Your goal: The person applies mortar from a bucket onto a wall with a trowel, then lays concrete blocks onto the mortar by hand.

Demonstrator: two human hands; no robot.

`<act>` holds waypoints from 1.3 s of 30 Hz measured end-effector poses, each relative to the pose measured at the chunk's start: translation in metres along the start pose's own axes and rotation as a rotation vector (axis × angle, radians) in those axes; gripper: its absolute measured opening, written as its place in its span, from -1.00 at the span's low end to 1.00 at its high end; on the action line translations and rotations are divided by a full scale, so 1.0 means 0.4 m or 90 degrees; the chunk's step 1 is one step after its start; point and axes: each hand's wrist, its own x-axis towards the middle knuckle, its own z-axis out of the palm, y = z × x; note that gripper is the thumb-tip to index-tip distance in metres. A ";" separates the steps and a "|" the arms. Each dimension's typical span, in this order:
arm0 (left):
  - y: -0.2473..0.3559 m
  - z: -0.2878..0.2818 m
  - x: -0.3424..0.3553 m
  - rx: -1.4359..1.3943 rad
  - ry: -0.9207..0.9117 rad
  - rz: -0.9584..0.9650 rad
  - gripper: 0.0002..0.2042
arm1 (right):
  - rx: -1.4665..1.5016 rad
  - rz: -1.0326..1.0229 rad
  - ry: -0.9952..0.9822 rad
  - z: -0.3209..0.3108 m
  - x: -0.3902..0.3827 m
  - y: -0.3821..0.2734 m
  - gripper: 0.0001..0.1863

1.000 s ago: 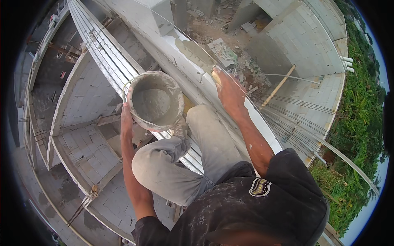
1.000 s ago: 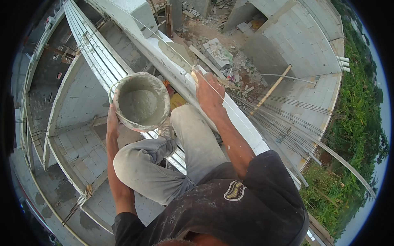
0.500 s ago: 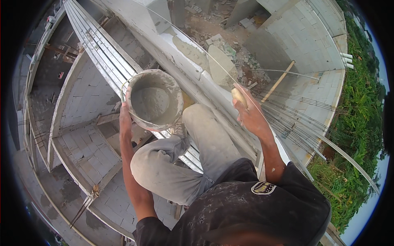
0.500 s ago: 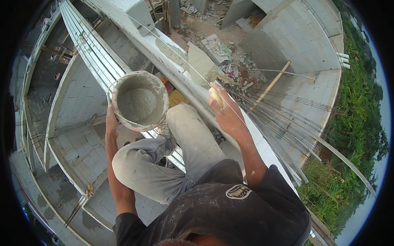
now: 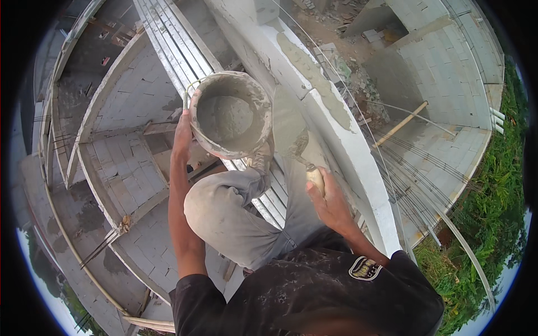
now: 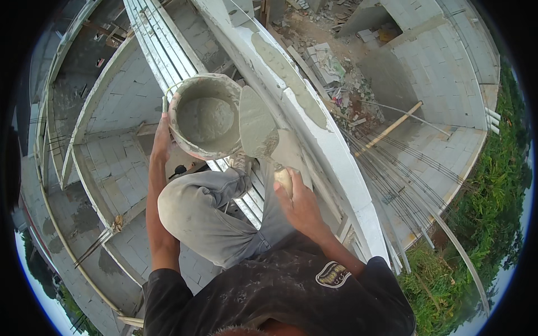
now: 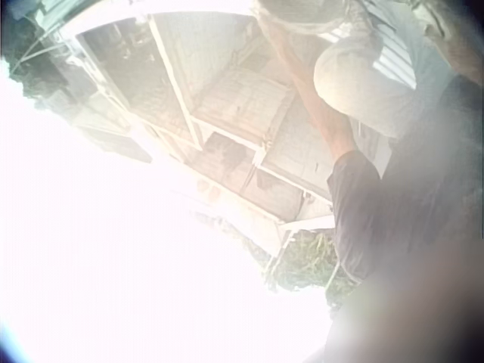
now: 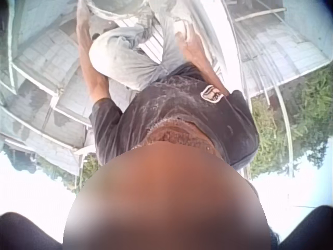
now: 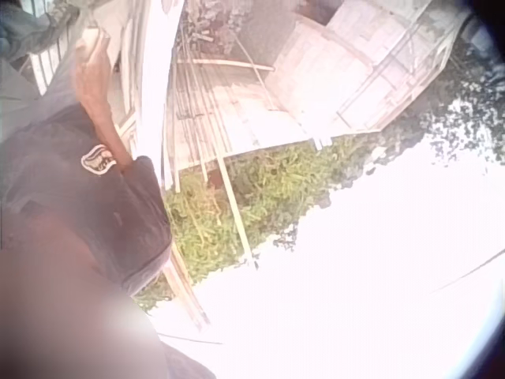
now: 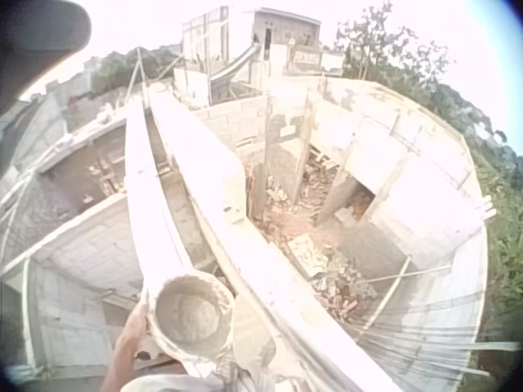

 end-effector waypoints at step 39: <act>-0.039 0.019 -0.023 0.051 -0.044 0.097 -0.33 | -0.716 -0.259 -0.094 0.260 0.515 -0.033 -0.82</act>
